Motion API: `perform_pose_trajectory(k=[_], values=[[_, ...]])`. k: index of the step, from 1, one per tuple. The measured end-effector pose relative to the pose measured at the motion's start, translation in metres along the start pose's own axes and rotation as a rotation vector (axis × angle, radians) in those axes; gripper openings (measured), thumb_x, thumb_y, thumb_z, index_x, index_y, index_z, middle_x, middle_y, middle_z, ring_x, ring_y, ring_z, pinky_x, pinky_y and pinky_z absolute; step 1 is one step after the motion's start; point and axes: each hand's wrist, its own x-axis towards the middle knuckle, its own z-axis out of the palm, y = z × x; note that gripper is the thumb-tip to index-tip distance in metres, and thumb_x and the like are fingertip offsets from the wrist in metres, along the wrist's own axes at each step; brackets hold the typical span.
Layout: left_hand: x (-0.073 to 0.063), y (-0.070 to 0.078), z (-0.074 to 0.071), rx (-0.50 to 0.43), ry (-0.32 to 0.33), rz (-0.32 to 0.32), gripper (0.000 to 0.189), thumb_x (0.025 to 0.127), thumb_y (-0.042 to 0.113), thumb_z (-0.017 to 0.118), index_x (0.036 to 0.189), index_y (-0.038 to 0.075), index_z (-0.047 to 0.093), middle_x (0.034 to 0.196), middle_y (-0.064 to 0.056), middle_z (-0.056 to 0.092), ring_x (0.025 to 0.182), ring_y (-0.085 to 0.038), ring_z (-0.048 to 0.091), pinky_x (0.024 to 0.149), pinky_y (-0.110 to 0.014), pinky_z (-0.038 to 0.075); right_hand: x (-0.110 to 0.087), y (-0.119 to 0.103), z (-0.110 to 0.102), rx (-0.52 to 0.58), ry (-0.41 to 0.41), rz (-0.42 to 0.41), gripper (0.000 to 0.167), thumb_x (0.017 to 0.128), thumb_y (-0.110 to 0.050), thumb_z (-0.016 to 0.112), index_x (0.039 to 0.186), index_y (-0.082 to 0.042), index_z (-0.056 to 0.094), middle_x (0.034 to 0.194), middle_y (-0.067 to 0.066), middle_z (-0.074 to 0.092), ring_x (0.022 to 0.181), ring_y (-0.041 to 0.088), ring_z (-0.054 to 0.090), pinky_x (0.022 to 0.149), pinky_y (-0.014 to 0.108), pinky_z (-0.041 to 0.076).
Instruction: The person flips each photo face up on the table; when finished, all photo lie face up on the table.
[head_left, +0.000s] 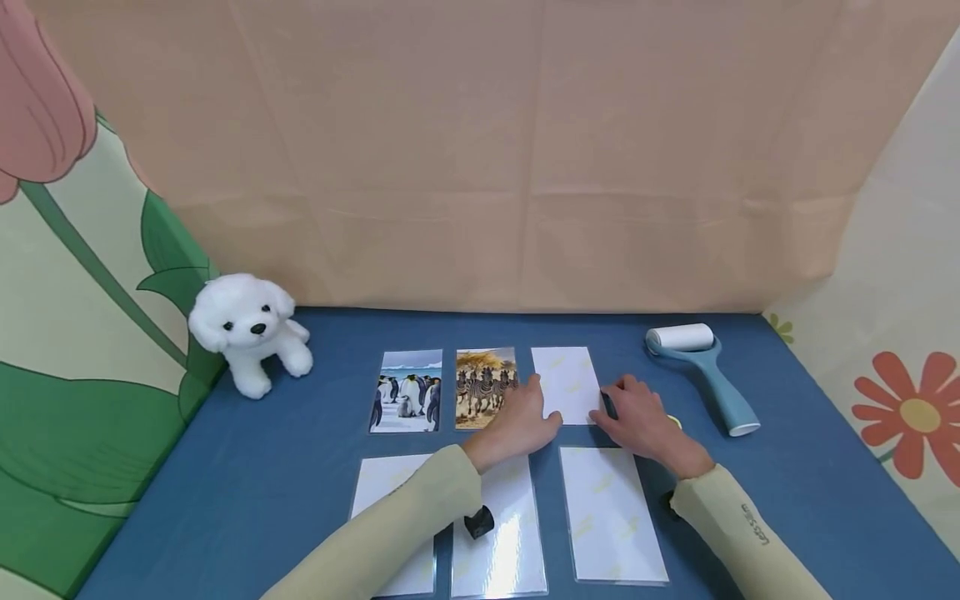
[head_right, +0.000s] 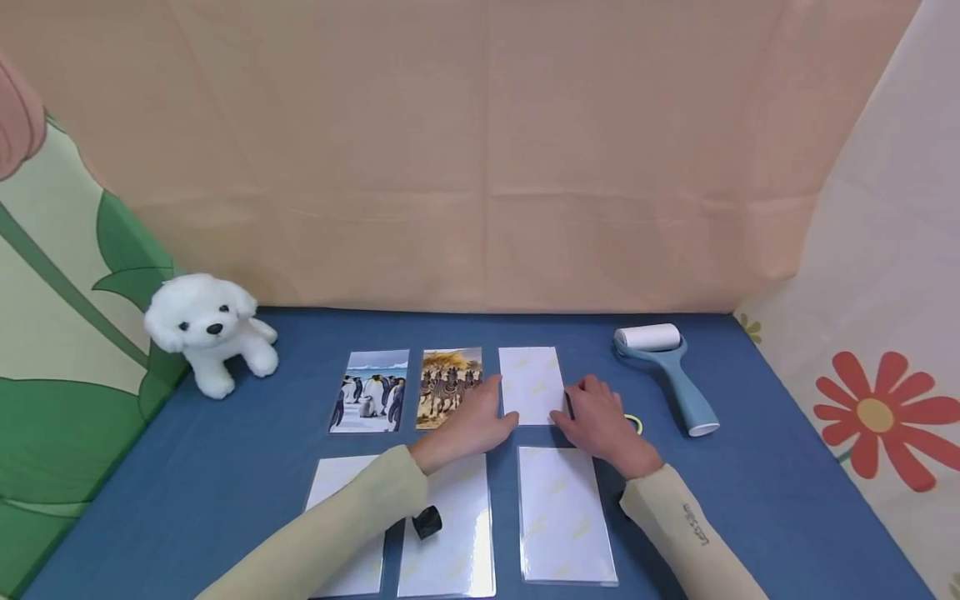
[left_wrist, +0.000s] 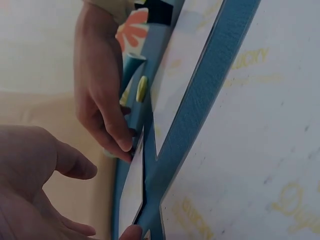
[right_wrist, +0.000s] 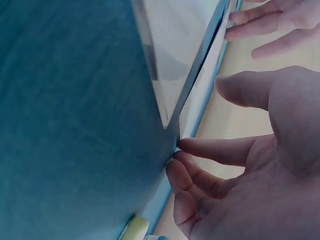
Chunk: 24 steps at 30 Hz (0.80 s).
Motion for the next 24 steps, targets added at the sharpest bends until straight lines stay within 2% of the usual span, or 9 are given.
perform_pose_trajectory(k=[7,13,17,20,24], values=[[-0.001,0.005,0.002,-0.039,-0.007,-0.035,0.070,0.099,0.025,0.058,0.152,-0.010,0.028,0.137,-0.031,0.053,0.131,-0.045,0.045,0.099,-0.052,0.046,0.000,0.001,0.001,0.019,-0.001,0.005,0.048,0.095,-0.026,0.071,0.126,0.009,0.063,0.112,0.024,0.054,0.101,0.039,0.053,0.079,0.051,0.041],[-0.002,0.006,0.002,-0.186,0.019,-0.103,0.073,0.099,0.025,0.057,0.156,-0.006,0.024,0.145,-0.029,0.047,0.131,-0.043,0.048,0.097,-0.052,0.047,0.001,-0.002,0.002,0.008,-0.009,0.009,0.048,0.095,-0.028,0.071,0.126,0.008,0.064,0.114,0.024,0.054,0.103,0.039,0.052,0.081,0.050,0.041],[-0.001,0.007,0.001,-0.301,0.084,-0.102,0.068,0.098,0.022,0.056,0.154,-0.006,0.028,0.137,-0.025,0.055,0.118,-0.036,0.059,0.094,-0.050,0.049,0.001,-0.002,0.002,0.019,-0.015,0.017,0.049,0.096,-0.029,0.069,0.127,0.008,0.063,0.115,0.024,0.053,0.104,0.039,0.052,0.082,0.051,0.040],[0.000,0.009,0.000,-0.381,0.126,-0.086,0.067,0.098,0.020,0.056,0.153,-0.004,0.028,0.132,-0.020,0.058,0.111,-0.030,0.062,0.090,-0.047,0.050,0.002,-0.001,0.001,0.052,-0.020,0.030,0.049,0.099,-0.031,0.066,0.127,0.009,0.063,0.114,0.024,0.054,0.103,0.039,0.052,0.081,0.051,0.039],[0.000,0.016,-0.002,-0.474,0.166,-0.065,0.067,0.098,0.018,0.055,0.155,-0.002,0.027,0.132,-0.015,0.056,0.110,-0.025,0.063,0.089,-0.044,0.051,0.002,0.000,-0.001,0.131,-0.020,0.044,0.046,0.104,-0.034,0.056,0.122,0.007,0.067,0.112,0.021,0.055,0.104,0.038,0.052,0.083,0.053,0.039]])
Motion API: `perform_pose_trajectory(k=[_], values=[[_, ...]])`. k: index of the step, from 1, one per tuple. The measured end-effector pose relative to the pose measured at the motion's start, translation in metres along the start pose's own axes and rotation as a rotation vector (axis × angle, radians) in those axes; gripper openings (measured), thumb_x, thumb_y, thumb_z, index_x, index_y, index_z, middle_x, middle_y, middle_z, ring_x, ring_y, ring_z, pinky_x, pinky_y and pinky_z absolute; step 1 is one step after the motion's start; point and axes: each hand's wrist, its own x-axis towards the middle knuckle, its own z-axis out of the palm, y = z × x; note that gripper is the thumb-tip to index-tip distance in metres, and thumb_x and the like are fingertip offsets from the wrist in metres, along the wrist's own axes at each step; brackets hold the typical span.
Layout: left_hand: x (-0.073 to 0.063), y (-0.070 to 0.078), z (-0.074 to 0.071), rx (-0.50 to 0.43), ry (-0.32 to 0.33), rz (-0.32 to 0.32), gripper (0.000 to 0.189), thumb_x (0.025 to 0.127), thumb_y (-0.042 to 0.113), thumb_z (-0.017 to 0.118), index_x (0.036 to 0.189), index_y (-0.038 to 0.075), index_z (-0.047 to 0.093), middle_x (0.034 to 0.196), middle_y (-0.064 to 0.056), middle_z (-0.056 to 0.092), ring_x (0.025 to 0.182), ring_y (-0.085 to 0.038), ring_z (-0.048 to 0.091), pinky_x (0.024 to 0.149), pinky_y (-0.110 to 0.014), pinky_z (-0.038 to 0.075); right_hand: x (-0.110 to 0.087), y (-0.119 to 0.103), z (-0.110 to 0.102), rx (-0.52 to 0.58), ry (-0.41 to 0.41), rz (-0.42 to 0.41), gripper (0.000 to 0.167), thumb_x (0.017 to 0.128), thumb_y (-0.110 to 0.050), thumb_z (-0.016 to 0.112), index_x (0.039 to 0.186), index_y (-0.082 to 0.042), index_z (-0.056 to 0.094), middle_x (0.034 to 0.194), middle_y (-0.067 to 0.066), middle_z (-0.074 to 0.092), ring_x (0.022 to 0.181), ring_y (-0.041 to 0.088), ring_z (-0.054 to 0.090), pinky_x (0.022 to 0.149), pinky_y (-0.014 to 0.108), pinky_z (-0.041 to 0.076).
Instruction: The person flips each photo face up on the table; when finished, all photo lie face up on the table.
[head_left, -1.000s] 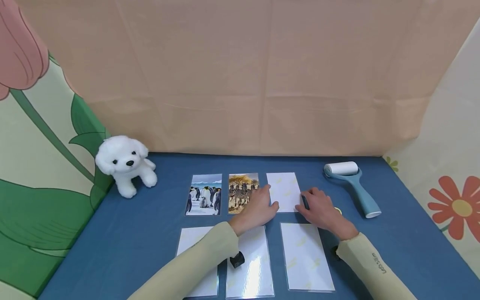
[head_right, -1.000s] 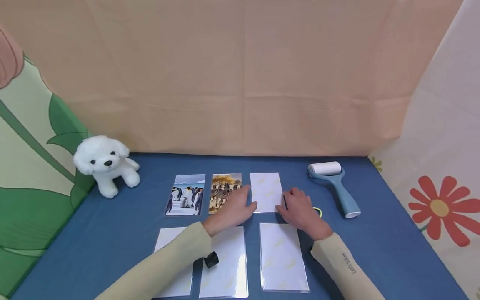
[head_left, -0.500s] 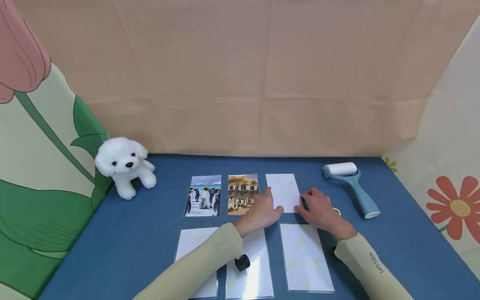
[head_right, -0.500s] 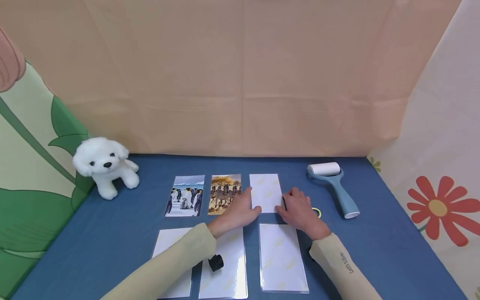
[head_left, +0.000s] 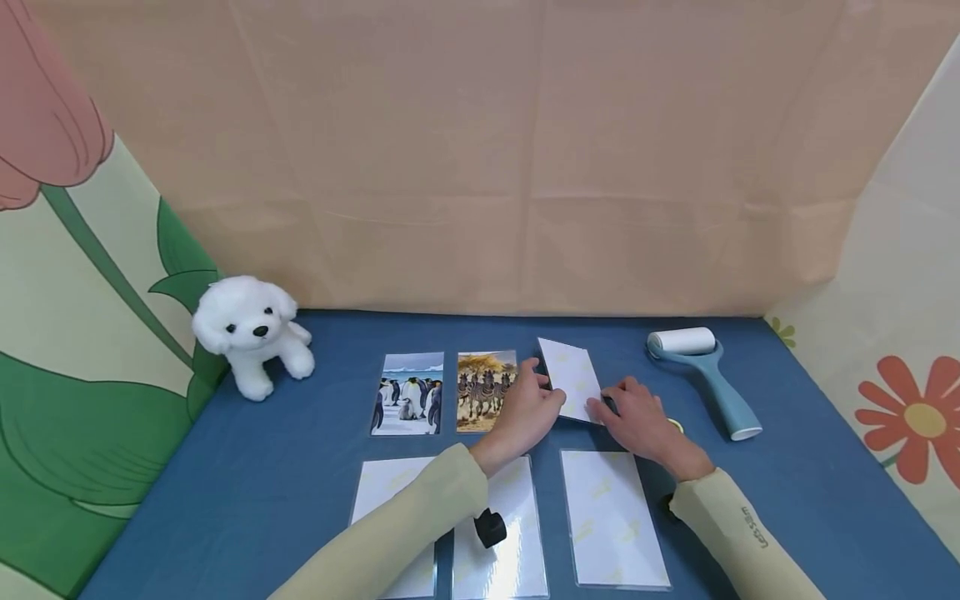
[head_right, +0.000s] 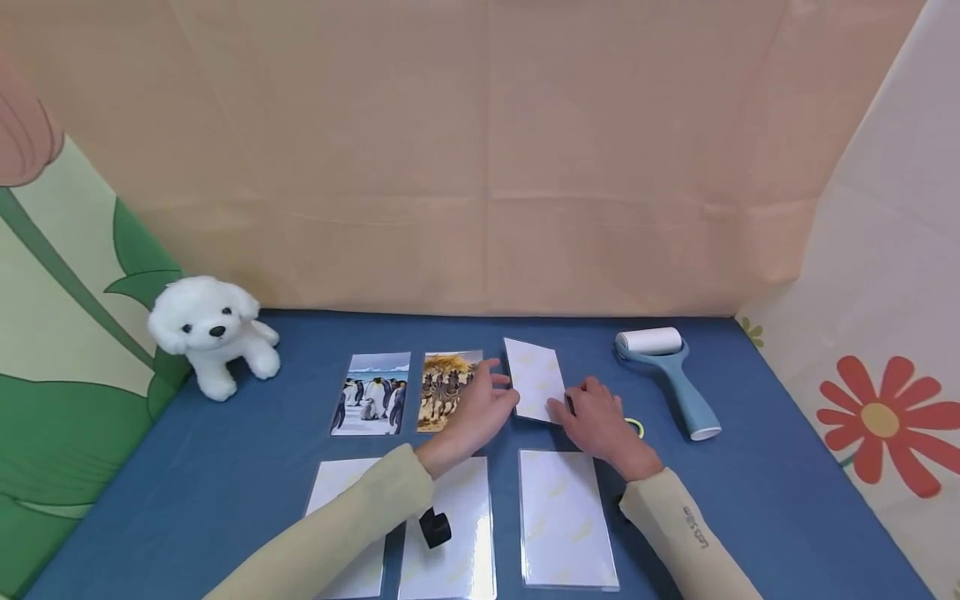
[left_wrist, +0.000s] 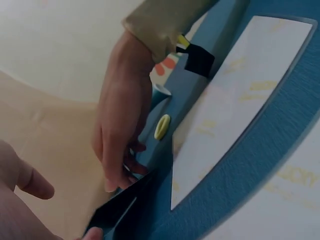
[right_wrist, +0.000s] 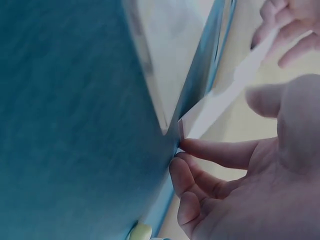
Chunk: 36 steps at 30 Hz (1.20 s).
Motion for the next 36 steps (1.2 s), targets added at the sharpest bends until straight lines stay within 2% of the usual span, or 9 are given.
perform_pose_trajectory(k=[6,8,10,13,17,21,25,30,36], values=[[0.004,0.007,0.006,-0.180,0.012,0.068,0.067,0.095,0.015,0.055,0.154,0.001,0.025,0.130,-0.013,0.057,0.105,-0.020,0.065,0.087,-0.038,0.053,0.004,0.002,-0.006,0.124,0.001,0.024,0.058,0.110,-0.043,0.037,0.086,-0.004,0.072,0.105,0.017,0.058,0.104,0.034,0.051,0.088,0.056,0.040],[0.006,0.009,0.008,-0.259,-0.005,0.088,0.068,0.096,0.013,0.054,0.155,0.001,0.023,0.131,-0.014,0.056,0.106,-0.021,0.066,0.089,-0.037,0.054,0.006,0.002,-0.009,0.152,-0.013,0.051,0.064,0.110,-0.049,0.032,0.086,-0.003,0.071,0.104,0.017,0.059,0.101,0.033,0.053,0.086,0.053,0.042],[0.007,0.010,0.011,-0.315,-0.030,0.103,0.067,0.097,0.012,0.052,0.155,0.002,0.019,0.133,-0.015,0.056,0.107,-0.024,0.066,0.090,-0.037,0.054,0.007,0.001,-0.012,0.186,-0.037,0.087,0.071,0.108,-0.055,0.028,0.094,0.001,0.070,0.105,0.020,0.061,0.098,0.034,0.057,0.084,0.051,0.045],[0.009,0.012,0.016,-0.357,-0.068,0.121,0.068,0.097,0.009,0.047,0.156,0.002,0.015,0.136,-0.015,0.057,0.112,-0.027,0.065,0.092,-0.037,0.053,0.006,-0.001,-0.018,0.278,-0.092,0.151,0.085,0.104,-0.065,0.024,0.124,0.008,0.063,0.118,0.026,0.062,0.105,0.038,0.061,0.091,0.054,0.047],[0.010,0.012,0.021,-0.333,-0.121,0.116,0.071,0.095,0.006,0.046,0.157,0.002,0.011,0.138,-0.012,0.059,0.110,-0.023,0.065,0.089,-0.035,0.053,0.004,-0.006,-0.029,0.424,-0.132,0.189,0.094,0.102,-0.069,0.022,0.142,0.013,0.047,0.133,0.030,0.058,0.117,0.041,0.060,0.095,0.056,0.048],[0.008,0.011,0.026,-0.266,-0.190,0.101,0.074,0.095,0.009,0.049,0.158,0.001,0.011,0.139,-0.009,0.060,0.114,-0.025,0.063,0.090,-0.034,0.050,0.003,-0.007,-0.036,0.480,-0.128,0.202,0.094,0.102,-0.070,0.025,0.144,0.011,0.046,0.129,0.029,0.060,0.113,0.039,0.062,0.088,0.050,0.053],[0.007,0.008,0.031,-0.223,-0.250,0.072,0.078,0.094,0.012,0.053,0.159,0.001,0.011,0.141,-0.006,0.058,0.117,-0.020,0.062,0.095,-0.037,0.049,0.001,-0.006,-0.037,0.503,-0.117,0.227,0.092,0.100,-0.071,0.032,0.146,0.008,0.044,0.131,0.028,0.058,0.113,0.040,0.062,0.091,0.050,0.053],[0.007,0.003,0.034,-0.203,-0.324,0.033,0.079,0.094,0.014,0.058,0.159,0.004,0.016,0.145,-0.005,0.054,0.112,-0.012,0.062,0.096,-0.040,0.049,0.000,-0.005,-0.039,0.548,-0.065,0.233,0.087,0.101,-0.067,0.038,0.146,0.008,0.043,0.131,0.030,0.057,0.107,0.040,0.067,0.088,0.048,0.055],[0.009,-0.001,0.037,-0.133,-0.375,0.019,0.078,0.096,0.018,0.062,0.159,0.005,0.019,0.148,-0.001,0.051,0.121,-0.019,0.057,0.097,-0.040,0.049,-0.001,-0.007,-0.040,0.557,0.045,0.258,0.079,0.103,-0.060,0.041,0.144,0.007,0.045,0.132,0.031,0.056,0.090,0.032,0.071,0.080,0.044,0.058]])
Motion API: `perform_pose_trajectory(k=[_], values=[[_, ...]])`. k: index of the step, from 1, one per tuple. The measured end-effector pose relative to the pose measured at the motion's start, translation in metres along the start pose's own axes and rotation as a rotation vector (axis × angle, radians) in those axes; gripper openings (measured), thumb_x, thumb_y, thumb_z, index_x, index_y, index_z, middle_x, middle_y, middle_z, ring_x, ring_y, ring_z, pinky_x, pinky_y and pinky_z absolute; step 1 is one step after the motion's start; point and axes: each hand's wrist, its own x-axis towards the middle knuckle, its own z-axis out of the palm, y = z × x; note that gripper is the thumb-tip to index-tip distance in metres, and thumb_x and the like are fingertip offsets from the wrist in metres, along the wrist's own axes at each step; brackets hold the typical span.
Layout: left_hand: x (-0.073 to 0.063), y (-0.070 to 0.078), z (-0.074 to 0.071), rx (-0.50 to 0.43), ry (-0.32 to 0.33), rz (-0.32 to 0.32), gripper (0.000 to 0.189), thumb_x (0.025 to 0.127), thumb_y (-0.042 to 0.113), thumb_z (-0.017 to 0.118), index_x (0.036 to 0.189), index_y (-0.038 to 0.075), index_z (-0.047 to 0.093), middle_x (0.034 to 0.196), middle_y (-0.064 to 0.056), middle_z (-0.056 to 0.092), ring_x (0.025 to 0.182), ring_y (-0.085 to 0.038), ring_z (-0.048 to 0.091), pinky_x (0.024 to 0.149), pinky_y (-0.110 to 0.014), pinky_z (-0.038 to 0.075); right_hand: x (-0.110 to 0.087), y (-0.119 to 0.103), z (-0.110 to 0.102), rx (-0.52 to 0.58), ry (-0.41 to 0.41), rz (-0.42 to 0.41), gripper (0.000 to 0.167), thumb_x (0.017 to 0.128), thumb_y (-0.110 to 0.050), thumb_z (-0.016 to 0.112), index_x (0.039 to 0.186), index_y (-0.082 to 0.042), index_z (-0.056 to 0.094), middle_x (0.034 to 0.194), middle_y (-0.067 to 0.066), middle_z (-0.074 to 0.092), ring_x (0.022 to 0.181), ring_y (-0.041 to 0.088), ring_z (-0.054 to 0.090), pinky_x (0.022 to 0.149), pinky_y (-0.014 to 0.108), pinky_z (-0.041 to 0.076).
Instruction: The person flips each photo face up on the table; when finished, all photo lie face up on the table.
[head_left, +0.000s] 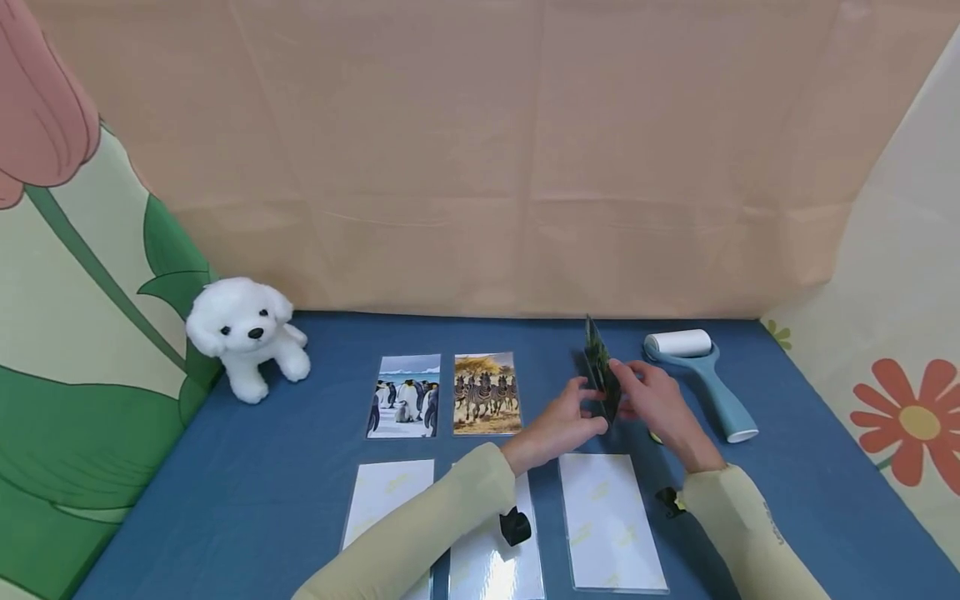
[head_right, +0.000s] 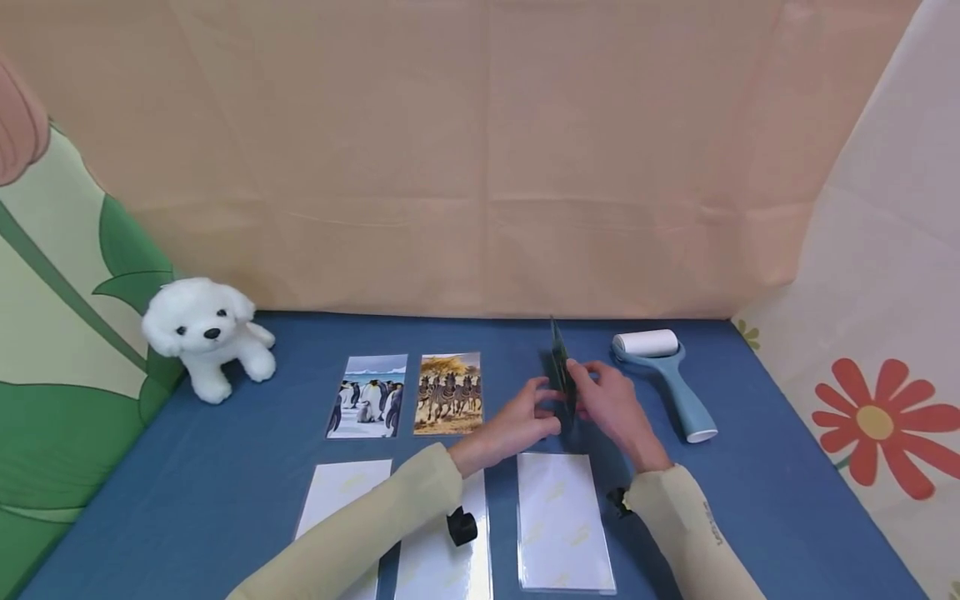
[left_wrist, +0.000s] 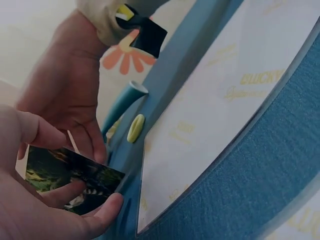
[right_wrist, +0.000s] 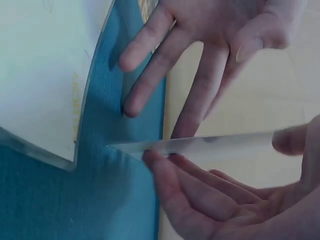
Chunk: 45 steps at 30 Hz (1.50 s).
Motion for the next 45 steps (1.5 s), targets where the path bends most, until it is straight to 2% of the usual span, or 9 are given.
perform_pose_trajectory(k=[9,18,26,30,34,37,40,42,45], values=[[-0.001,0.001,-0.002,0.146,0.011,0.037,0.079,0.094,0.018,0.065,0.159,0.010,0.021,0.150,0.007,0.047,0.130,-0.028,0.052,0.091,-0.036,0.050,-0.002,0.001,0.000,0.130,0.131,-0.050,0.062,0.108,-0.045,0.043,0.149,0.001,0.041,0.122,0.031,0.062,0.079,0.030,0.073,0.075,0.044,0.059],[-0.005,0.002,-0.011,0.187,0.106,0.069,0.078,0.095,0.013,0.068,0.159,0.008,0.024,0.151,-0.006,0.045,0.130,-0.032,0.051,0.097,-0.042,0.049,-0.003,0.007,0.012,0.265,0.216,-0.165,0.052,0.110,-0.033,0.044,0.155,-0.008,0.038,0.111,0.033,0.066,0.077,0.029,0.074,0.073,0.046,0.059],[-0.007,-0.001,-0.019,0.192,0.189,-0.007,0.087,0.093,0.017,0.073,0.160,0.000,0.019,0.152,-0.020,0.037,0.128,-0.031,0.052,0.092,-0.041,0.051,-0.007,0.009,0.021,0.204,0.283,-0.227,0.048,0.111,-0.028,0.043,0.156,-0.013,0.040,0.104,0.028,0.069,0.075,0.029,0.074,0.073,0.041,0.059],[-0.010,-0.002,-0.022,0.180,0.217,-0.042,0.088,0.093,0.015,0.074,0.159,-0.004,0.018,0.152,-0.018,0.039,0.128,-0.031,0.052,0.090,-0.040,0.052,-0.008,0.010,0.025,0.135,0.298,-0.208,0.045,0.111,-0.025,0.043,0.154,-0.013,0.043,0.073,0.019,0.063,0.054,0.025,0.062,0.053,0.031,0.050],[-0.009,-0.004,-0.026,0.239,0.265,-0.045,0.088,0.089,0.017,0.080,0.155,-0.007,0.027,0.139,-0.017,0.048,0.111,-0.026,0.057,0.082,-0.036,0.052,-0.008,0.011,0.027,0.079,0.286,-0.202,0.044,0.110,-0.020,0.044,0.153,-0.011,0.043,0.055,0.006,0.043,0.045,0.022,0.041,0.046,0.032,0.037],[-0.009,-0.005,-0.029,0.279,0.300,-0.043,0.091,0.085,0.019,0.084,0.154,-0.009,0.030,0.129,-0.016,0.049,0.096,-0.022,0.054,0.078,-0.036,0.048,-0.009,0.013,0.028,0.037,0.248,-0.219,0.047,0.108,-0.015,0.047,0.154,-0.010,0.041,0.066,0.007,0.053,0.054,0.022,0.046,0.053,0.033,0.041],[-0.010,-0.006,-0.032,0.309,0.309,-0.043,0.095,0.084,0.019,0.085,0.155,-0.009,0.028,0.126,-0.015,0.048,0.092,-0.021,0.049,0.079,-0.038,0.045,-0.009,0.015,0.029,-0.003,0.207,-0.240,0.051,0.106,-0.010,0.051,0.155,-0.008,0.039,0.097,0.018,0.065,0.077,0.029,0.060,0.066,0.038,0.049],[-0.010,-0.007,-0.033,0.332,0.310,-0.039,0.095,0.084,0.020,0.086,0.154,-0.009,0.028,0.126,-0.015,0.049,0.094,-0.022,0.049,0.082,-0.039,0.044,-0.008,0.016,0.028,-0.022,0.183,-0.251,0.054,0.104,-0.008,0.054,0.155,-0.005,0.037,0.119,0.022,0.062,0.098,0.033,0.061,0.079,0.044,0.051],[-0.011,-0.008,-0.034,0.352,0.311,-0.043,0.095,0.083,0.022,0.086,0.154,-0.009,0.030,0.124,-0.016,0.051,0.100,-0.025,0.052,0.086,-0.042,0.046,-0.007,0.018,0.027,-0.064,0.149,-0.274,0.061,0.100,-0.008,0.061,0.154,0.001,0.034,0.131,0.027,0.053,0.114,0.037,0.055,0.088,0.050,0.048]])
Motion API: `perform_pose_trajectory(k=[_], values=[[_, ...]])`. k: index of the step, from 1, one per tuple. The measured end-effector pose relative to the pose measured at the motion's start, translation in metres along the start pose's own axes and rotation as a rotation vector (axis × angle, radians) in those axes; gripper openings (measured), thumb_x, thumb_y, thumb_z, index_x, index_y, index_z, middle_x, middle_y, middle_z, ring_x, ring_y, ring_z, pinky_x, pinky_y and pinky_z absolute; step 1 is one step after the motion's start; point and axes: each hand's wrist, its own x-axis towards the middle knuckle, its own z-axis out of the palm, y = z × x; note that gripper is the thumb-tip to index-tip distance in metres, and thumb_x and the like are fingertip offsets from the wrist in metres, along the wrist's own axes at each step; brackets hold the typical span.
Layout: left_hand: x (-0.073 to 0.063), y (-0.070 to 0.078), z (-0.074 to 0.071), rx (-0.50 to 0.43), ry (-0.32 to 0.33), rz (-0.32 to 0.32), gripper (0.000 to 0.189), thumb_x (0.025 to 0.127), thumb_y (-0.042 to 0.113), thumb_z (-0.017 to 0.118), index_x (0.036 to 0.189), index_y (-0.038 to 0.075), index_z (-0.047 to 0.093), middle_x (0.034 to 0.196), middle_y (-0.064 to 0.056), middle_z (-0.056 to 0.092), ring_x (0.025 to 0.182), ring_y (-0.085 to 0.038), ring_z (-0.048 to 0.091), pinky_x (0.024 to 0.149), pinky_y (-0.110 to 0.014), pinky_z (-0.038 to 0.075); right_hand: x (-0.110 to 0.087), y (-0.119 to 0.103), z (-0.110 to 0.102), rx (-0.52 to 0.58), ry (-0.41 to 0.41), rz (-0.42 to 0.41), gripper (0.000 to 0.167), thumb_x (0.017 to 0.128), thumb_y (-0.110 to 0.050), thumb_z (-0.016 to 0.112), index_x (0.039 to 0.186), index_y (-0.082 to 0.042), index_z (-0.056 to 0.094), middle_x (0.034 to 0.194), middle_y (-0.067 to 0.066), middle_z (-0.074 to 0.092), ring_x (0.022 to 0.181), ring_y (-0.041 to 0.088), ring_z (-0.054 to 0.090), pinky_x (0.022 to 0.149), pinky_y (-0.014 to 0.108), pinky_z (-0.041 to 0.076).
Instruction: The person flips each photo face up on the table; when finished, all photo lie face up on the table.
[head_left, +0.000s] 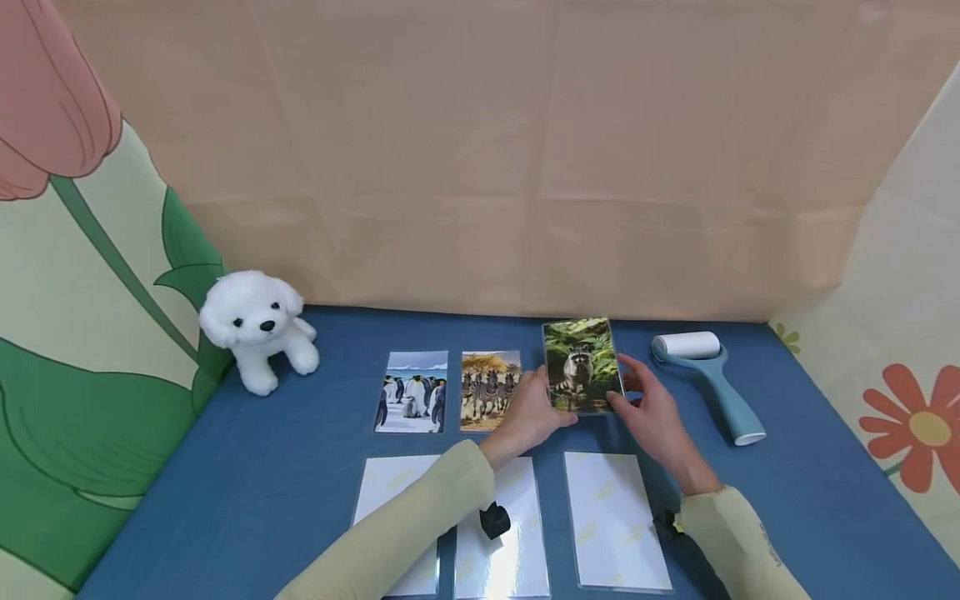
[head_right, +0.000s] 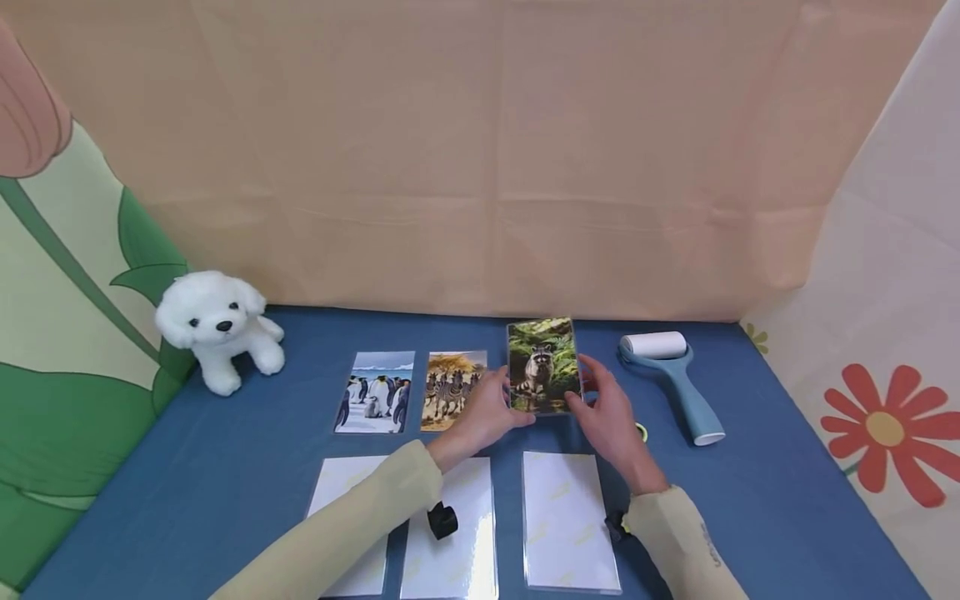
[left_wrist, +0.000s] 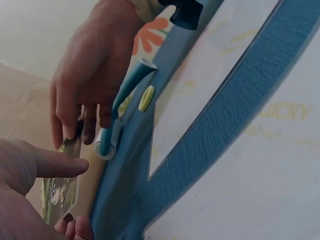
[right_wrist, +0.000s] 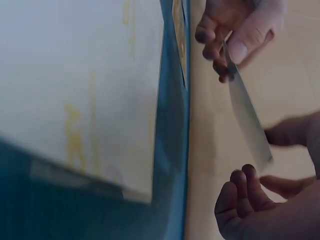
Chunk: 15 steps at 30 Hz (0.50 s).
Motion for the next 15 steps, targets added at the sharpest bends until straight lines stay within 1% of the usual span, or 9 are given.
perform_pose_trajectory(k=[3,5,7,10,13,15], values=[[0.000,0.000,-0.001,0.027,0.002,-0.014,0.094,0.084,0.024,0.086,0.154,-0.007,0.031,0.128,-0.017,0.051,0.112,-0.029,0.053,0.093,-0.044,0.047,0.002,0.003,-0.002,-0.054,-0.050,-0.020,0.071,0.095,-0.013,0.071,0.153,0.005,0.034,0.133,0.026,0.046,0.113,0.037,0.049,0.084,0.048,0.045],[-0.001,0.000,-0.002,0.054,0.001,-0.019,0.094,0.084,0.027,0.085,0.154,-0.007,0.031,0.137,-0.020,0.048,0.123,-0.032,0.050,0.099,-0.046,0.046,0.003,0.006,-0.004,-0.089,-0.087,-0.036,0.078,0.091,-0.015,0.076,0.152,0.007,0.033,0.134,0.026,0.042,0.113,0.038,0.047,0.084,0.049,0.044],[-0.001,-0.001,-0.002,0.094,0.000,-0.012,0.094,0.085,0.030,0.084,0.154,-0.007,0.032,0.142,-0.022,0.045,0.130,-0.034,0.045,0.102,-0.047,0.043,0.003,0.007,-0.006,-0.121,-0.124,-0.054,0.085,0.087,-0.018,0.081,0.152,0.007,0.033,0.136,0.027,0.040,0.114,0.041,0.046,0.085,0.052,0.045],[-0.002,-0.004,-0.002,0.188,0.005,0.005,0.094,0.084,0.036,0.084,0.152,-0.007,0.035,0.143,-0.022,0.042,0.133,-0.035,0.041,0.104,-0.048,0.042,0.003,0.009,-0.006,-0.146,-0.165,-0.080,0.089,0.083,-0.018,0.085,0.151,0.007,0.033,0.138,0.028,0.037,0.117,0.044,0.045,0.088,0.058,0.046],[-0.002,-0.007,-0.001,0.294,0.015,0.018,0.091,0.083,0.042,0.083,0.147,-0.008,0.041,0.136,-0.021,0.043,0.125,-0.032,0.042,0.099,-0.046,0.045,0.004,0.012,-0.005,-0.178,-0.184,-0.089,0.089,0.083,-0.018,0.086,0.150,0.007,0.035,0.139,0.028,0.037,0.117,0.045,0.044,0.089,0.059,0.046],[-0.003,-0.008,0.000,0.344,0.018,0.022,0.089,0.083,0.045,0.083,0.144,-0.008,0.044,0.135,-0.021,0.042,0.123,-0.032,0.042,0.097,-0.045,0.046,0.005,0.014,-0.004,-0.191,-0.191,-0.085,0.088,0.082,-0.018,0.086,0.150,0.008,0.035,0.139,0.028,0.037,0.118,0.045,0.044,0.089,0.059,0.046]])
